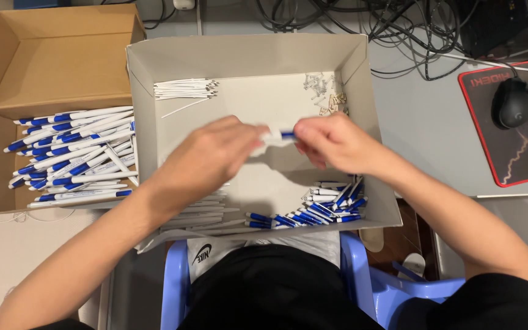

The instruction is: Assembling pens by inserting ink cartridges into barrels and attaching caps

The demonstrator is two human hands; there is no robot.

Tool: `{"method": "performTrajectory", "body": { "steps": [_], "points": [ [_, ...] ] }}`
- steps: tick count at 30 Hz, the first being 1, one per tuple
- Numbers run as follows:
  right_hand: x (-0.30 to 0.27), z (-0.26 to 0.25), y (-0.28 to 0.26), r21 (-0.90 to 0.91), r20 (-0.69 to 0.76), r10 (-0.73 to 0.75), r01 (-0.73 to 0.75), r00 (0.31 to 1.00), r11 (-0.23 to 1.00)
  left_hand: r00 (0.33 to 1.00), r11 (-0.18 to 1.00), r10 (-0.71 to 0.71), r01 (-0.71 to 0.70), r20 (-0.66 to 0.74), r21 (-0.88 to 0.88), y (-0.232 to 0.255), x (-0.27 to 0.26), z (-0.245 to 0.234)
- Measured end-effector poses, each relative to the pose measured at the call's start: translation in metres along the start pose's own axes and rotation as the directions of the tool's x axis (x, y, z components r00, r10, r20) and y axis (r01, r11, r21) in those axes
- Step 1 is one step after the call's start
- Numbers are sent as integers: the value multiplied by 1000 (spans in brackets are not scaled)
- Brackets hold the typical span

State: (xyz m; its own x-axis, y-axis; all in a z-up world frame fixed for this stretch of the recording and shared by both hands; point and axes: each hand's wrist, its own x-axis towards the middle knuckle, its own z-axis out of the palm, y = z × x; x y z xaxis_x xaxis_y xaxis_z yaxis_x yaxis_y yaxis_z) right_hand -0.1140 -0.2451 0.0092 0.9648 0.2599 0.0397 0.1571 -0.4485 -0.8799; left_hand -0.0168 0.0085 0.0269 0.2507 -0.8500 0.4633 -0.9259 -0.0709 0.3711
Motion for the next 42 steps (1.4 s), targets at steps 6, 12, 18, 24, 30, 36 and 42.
{"method": "performTrajectory", "body": {
  "steps": [6, 12, 18, 24, 30, 36, 42],
  "points": [
    [-6, -25, -21, -525, -107, -37, -25, 994, 851, 927, 929, -370, 371, -61, 5, -29, -40, -61],
    [-33, -35, -3, -796, -186, 154, -240, 970, 556, 700, 676, -654, 711, -285, 195, -53, -120, -125],
    [-41, -31, 1, -851, -109, 44, -117, 993, 512, 623, 550, -751, 774, -219, 313, -99, -193, -117],
    [-35, -38, 16, -891, -69, -42, -43, 997, 452, 329, 280, -944, 816, -9, 506, -89, -159, -107],
    [-12, -43, 28, -953, -34, 91, -60, 995, 298, 827, 417, -545, 413, -141, 810, -93, -124, -103],
    [36, -50, 89, -996, -26, 152, -39, 988, 82, 784, 626, -594, 308, 182, 716, -97, -29, -49],
    [59, -41, 104, -980, -75, 277, -122, 958, 156, 884, 502, -435, 82, 170, 861, -160, -36, 17]
  ]
}}
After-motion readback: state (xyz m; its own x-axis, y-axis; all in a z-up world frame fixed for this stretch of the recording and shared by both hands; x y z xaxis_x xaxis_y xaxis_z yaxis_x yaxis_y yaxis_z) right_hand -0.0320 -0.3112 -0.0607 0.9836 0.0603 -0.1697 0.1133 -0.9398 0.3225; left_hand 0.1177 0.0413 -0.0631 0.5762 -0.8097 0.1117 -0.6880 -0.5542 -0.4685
